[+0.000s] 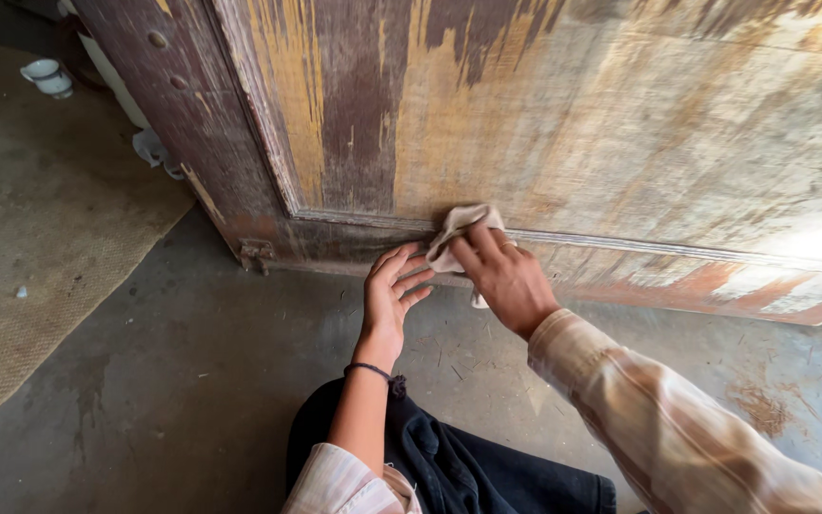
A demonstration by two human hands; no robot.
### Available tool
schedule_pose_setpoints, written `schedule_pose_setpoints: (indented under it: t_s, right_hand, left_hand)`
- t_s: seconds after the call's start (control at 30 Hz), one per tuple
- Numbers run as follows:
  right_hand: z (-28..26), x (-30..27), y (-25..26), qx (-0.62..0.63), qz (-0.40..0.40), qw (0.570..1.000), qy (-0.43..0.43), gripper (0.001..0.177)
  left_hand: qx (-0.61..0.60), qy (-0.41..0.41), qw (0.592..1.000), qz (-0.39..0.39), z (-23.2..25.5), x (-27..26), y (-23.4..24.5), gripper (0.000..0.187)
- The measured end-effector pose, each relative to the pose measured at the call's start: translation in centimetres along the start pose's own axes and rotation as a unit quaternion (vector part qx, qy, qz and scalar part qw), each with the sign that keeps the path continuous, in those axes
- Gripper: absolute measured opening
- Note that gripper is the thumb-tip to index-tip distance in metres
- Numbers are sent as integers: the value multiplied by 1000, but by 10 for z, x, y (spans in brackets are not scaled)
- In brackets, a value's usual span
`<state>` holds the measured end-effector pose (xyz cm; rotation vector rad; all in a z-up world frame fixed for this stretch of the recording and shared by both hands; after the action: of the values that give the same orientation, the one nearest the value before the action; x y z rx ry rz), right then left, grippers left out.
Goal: The person sits on the floor and uses a cloth to wipe the lower section of a wooden door. They gather small debris from the floor and then proceed to wipe the door surface with the cloth.
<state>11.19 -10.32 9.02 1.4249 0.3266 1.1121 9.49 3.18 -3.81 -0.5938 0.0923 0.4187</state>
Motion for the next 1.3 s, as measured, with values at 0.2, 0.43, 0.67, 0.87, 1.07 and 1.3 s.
schedule_pose_setpoints:
  t_s: [0.2,0.43,0.67,0.87,1.07,1.3]
  right_hand:
    - [28,-40,-44,-112,-91,984,100,70]
    - [145,-142,-47,-140,-212,966,-57,61]
    - [238,-228,-7,163,-49,882,-440,30]
    - [189,-264,-40,628,98,599,-486,26]
    - [124,-241,-56,789,80,391,-467,43]
    - [117,-218,-27,827,53,388,-402,45]
  left_hand:
    - [1,3,1000,2,0,2,-2,43]
    - [18,2,1000,-5,3,-6,-5,42]
    - [181,-44,982,-45,4,-19,-23,39]
    - [198,-88,961,-169,-28,-52,-100,49]
    - [239,-159,938,-196,-64,-100,-171,85]
    - [332,-228,914,-50,-74,-100,-203,42]
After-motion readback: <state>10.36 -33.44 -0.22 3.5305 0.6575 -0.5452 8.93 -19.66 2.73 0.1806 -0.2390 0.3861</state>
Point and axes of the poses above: each hand's wrist, its own x-axis towards the middle knuckle, its own y-axis out of the back of the hand, z = x × y, the point moved 10 cm from there along x, towards the middle knuckle, and after that the axes turned 3 degrees about -y, right-handed, at the moved point
